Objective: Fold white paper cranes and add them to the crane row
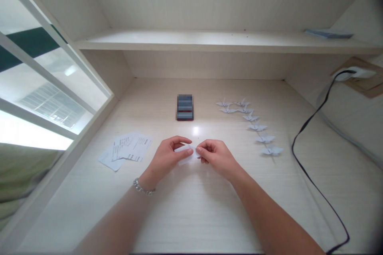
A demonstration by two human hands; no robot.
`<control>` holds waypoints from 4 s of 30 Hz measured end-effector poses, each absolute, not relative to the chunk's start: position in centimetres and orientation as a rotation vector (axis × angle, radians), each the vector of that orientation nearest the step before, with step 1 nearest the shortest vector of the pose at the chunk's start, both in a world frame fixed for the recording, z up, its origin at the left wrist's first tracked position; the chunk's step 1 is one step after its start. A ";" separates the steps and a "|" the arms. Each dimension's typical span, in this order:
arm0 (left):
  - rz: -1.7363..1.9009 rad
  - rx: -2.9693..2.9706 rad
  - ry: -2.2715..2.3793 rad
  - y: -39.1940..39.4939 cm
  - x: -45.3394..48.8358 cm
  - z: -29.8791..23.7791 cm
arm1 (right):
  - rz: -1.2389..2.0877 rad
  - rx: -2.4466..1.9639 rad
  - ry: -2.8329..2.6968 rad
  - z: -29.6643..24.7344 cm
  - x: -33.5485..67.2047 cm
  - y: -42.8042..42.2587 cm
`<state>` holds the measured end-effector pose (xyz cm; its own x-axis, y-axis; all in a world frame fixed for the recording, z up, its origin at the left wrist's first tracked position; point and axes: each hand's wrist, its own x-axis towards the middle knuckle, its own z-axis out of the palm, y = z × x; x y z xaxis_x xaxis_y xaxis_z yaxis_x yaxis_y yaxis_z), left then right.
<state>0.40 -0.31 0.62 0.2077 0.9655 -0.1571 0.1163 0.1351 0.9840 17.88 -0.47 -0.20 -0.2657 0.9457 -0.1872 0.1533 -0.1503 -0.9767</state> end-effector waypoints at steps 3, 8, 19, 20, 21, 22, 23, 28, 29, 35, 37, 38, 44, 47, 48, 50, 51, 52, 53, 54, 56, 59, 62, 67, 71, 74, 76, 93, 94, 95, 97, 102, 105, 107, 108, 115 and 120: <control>0.888 1.307 1.220 -0.4 0.5 0.6 | 1.494 -1.286 -1.421 -0.1 17.8 -0.5; 0.879 1.287 1.236 -0.4 0.6 0.3 | 1.478 -1.294 -1.433 -0.1 17.8 -0.6; 0.864 1.243 1.205 -0.4 0.6 0.3 | 1.444 -1.301 -1.468 0.0 17.8 -0.6; 0.850 1.256 1.212 -0.4 0.6 0.3 | 1.439 -1.306 -1.470 -0.1 17.8 -0.6; 0.834 1.277 1.224 -0.4 0.6 0.3 | 1.437 -1.311 -1.475 -0.1 17.8 -0.6; 0.819 1.302 1.237 -0.3 0.6 0.3 | 1.436 -1.315 -1.481 -0.2 17.8 -0.6; 0.805 1.328 1.251 -0.3 0.6 0.3 | 1.436 -1.318 -1.487 -0.3 17.7 -0.6; 0.793 1.404 1.267 -0.4 0.7 0.6 | 1.430 -1.306 -1.514 -0.5 17.7 -0.7; 0.794 1.409 1.260 -0.4 0.8 0.6 | 1.428 -1.303 -1.519 -0.5 17.7 -0.7; 0.801 1.429 1.229 -0.4 0.9 0.7 | 1.408 -1.304 -1.546 -0.3 17.7 -0.7; 0.809 1.428 1.213 -0.4 0.9 0.6 | 1.410 -1.305 -1.558 -0.3 17.7 -0.8; 0.813 1.419 1.207 -0.4 0.8 0.6 | 1.407 -1.303 -1.566 -0.3 17.7 -0.8; 0.792 1.270 1.147 -0.3 0.3 0.5 | 1.385 -1.295 -1.605 0.0 17.8 -0.9; 0.791 1.240 1.128 -0.3 0.4 0.4 | 1.376 -1.297 -1.603 0.0 17.9 -0.8; 0.794 1.267 1.149 -0.3 0.5 0.4 | 1.369 -1.299 -1.602 0.0 18.0 -0.8; 0.799 1.365 1.211 -0.4 0.7 0.3 | 1.359 -1.307 -1.600 -0.2 18.0 -0.8; 0.799 1.423 1.240 -0.5 0.8 0.3 | 1.356 -1.313 -1.602 -0.3 18.0 -0.7; 0.801 1.481 1.264 -0.6 0.9 0.3 | 1.349 -1.319 -1.609 -0.4 17.9 -0.7; 0.807 1.533 1.285 -0.6 1.1 0.3 | 1.334 -1.324 -1.624 -0.5 17.9 -0.7; 0.816 1.581 1.302 -0.7 1.2 0.4 | 1.310 -1.330 -1.644 -0.6 17.8 -0.7; 0.833 1.659 1.332 -0.8 1.3 0.5 | 1.257 -1.343 -1.685 -0.7 17.8 -0.8; 0.828 1.713 1.335 -0.9 1.3 0.6 | 1.209 -1.353 -1.729 -0.7 17.6 -0.9; 0.812 1.689 1.310 -0.8 1.2 0.6 | 1.185 -1.350 -1.746 -0.5 17.6 -1.0; 0.829 1.539 1.288 -0.4 0.8 0.5 | 1.353 -1.312 -1.650 -0.3 18.0 -0.7; 0.823 1.429 1.300 -0.1 0.3 0.6 | 1.450 -1.296 -1.601 -0.1 18.6 -0.4; 0.851 1.389 1.312 0.1 0.0 0.7 | 1.484 -1.281 -1.539 0.1 18.9 -0.3; 0.863 1.372 1.312 0.1 -0.1 0.7 | 1.496 -1.274 -1.520 0.2 19.1 -0.2; 0.860 1.370 1.243 0.1 -0.1 0.6 | 1.399 -1.314 -1.599 -0.4 19.0 -0.3; 0.838 1.384 1.233 0.0 -0.1 0.7 | 1.385 -1.325 -1.619 -0.4 19.1 -0.3; 0.817 1.401 1.231 0.0 -0.1 0.7 | 1.374 -1.333 -1.638 -0.4 19.1 -0.3; 0.780 1.437 1.251 0.0 0.0 0.8 | 1.369 -1.334 -1.667 -0.4 19.2 -0.3; 0.734 1.505 1.262 -0.3 0.4 0.6 | 1.421 -1.277 -1.711 -0.2 18.7 -0.5; 0.708 1.472 1.259 -0.2 0.4 0.6 | 1.451 -1.281 -1.682 -0.1 18.5 -0.7; 0.716 1.415 1.285 -0.1 0.2 0.6 | 1.450 -1.288 -1.653 -0.1 18.5 -0.7; 0.731 1.389 1.294 0.0 0.1 0.7 | 1.443 -1.290 -1.641 -0.1 18.5 -0.7; 0.957 1.209 1.329 0.6 -0.4 0.5 | 1.379 -1.309 -1.564 0.0 18.5 -0.5; 0.959 1.239 1.256 0.3 0.1 0.4 | 1.350 -1.302 -1.534 0.0 18.4 -0.5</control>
